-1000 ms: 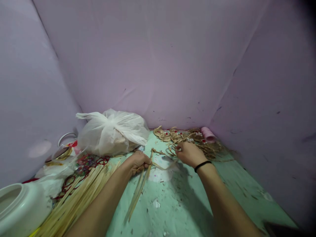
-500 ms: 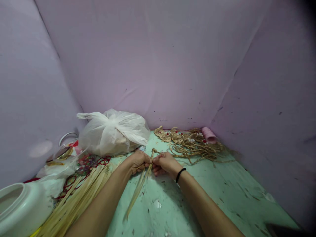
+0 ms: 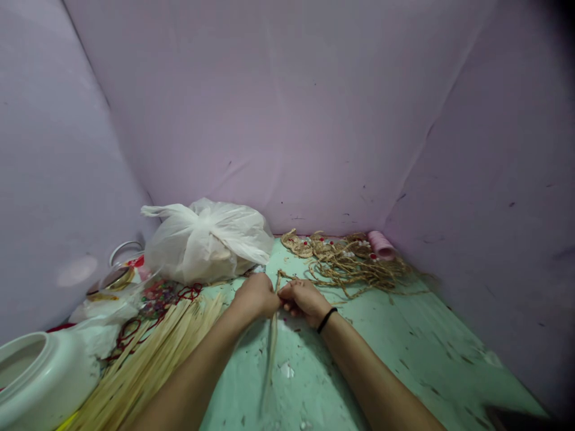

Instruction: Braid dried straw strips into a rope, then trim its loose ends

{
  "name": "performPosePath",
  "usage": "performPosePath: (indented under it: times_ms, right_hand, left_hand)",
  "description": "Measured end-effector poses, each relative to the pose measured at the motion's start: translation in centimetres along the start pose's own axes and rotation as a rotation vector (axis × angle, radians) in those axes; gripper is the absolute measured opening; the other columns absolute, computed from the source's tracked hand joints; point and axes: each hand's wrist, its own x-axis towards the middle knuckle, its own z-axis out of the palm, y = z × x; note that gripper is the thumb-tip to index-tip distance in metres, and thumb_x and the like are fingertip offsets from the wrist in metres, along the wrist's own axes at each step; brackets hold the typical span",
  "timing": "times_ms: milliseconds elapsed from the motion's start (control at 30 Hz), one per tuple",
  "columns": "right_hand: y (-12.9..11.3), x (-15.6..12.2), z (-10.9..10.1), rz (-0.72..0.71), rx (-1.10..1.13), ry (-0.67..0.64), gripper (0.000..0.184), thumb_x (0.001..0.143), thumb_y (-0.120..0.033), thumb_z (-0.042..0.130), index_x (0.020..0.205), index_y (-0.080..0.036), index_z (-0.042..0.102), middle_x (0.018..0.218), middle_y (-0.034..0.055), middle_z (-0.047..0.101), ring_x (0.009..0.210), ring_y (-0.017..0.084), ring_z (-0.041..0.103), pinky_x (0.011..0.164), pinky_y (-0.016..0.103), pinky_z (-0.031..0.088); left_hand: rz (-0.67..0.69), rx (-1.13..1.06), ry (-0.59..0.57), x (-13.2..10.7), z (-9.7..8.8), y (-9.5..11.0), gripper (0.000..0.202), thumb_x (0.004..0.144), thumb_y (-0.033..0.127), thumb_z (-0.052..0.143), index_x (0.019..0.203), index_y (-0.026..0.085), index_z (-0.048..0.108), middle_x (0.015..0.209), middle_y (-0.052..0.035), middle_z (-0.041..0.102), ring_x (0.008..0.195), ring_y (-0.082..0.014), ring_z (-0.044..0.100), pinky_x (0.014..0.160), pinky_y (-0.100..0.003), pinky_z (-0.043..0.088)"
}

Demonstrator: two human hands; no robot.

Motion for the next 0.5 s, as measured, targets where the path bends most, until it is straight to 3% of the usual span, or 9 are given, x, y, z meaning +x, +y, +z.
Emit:
performPosePath:
  times_ms: [167, 300, 400, 500]
  right_hand:
    - [0.2, 0.1, -0.2, -0.04, -0.043, 0.01, 0.015, 0.056, -0.008, 0.048, 0.042, -0.013, 0.05, 0.031, -0.0053, 0.041, 0.026, 0.003, 0.032, 0.026, 0.014, 0.022]
    - [0.3, 0.2, -0.2, -0.059, -0.071, 0.012, 0.014, 0.055, -0.01, 0.048, 0.041, -0.013, 0.051, 0.03, -0.0053, 0.041, 0.025, 0.003, 0.029, 0.026, 0.016, 0.02]
    - [0.3, 0.3, -0.1, -0.045, -0.059, 0.032, 0.013, 0.054, -0.01, 0.047, 0.043, -0.014, 0.05, 0.03, -0.005, 0.041, 0.026, 0.004, 0.031, 0.027, 0.016, 0.02]
    - [0.4, 0.4, 0.0, -0.026, -0.032, 0.05, 0.013, 0.055, -0.01, 0.045, 0.043, -0.015, 0.047, 0.03, -0.0048, 0.04, 0.026, 0.005, 0.032, 0.027, 0.017, 0.018]
  left_hand:
    - [0.01, 0.187, 0.073, -0.6, -0.6, 0.3, 0.016, 0.056, 0.029, 0.058, 0.059, 0.014, 0.064, 0.057, -0.0067, 0.059, 0.055, -0.0162, 0.053, 0.048, -0.023, 0.031]
    - [0.046, 0.099, -0.044, -0.2, -1.6, -0.3, 0.015, 0.059, 0.023, 0.052, 0.055, 0.013, 0.062, 0.051, -0.0032, 0.056, 0.051, -0.0128, 0.05, 0.046, -0.021, 0.031]
    - [0.041, 0.085, -0.078, -0.5, -0.9, 0.0, 0.018, 0.06, 0.026, 0.052, 0.058, 0.012, 0.064, 0.051, -0.004, 0.057, 0.052, -0.0141, 0.052, 0.045, -0.021, 0.031]
    - [0.002, 0.171, 0.042, -1.4, 0.7, 1.1, 0.023, 0.063, 0.03, 0.054, 0.073, 0.013, 0.066, 0.069, -0.0096, 0.064, 0.068, -0.0192, 0.058, 0.053, -0.023, 0.036]
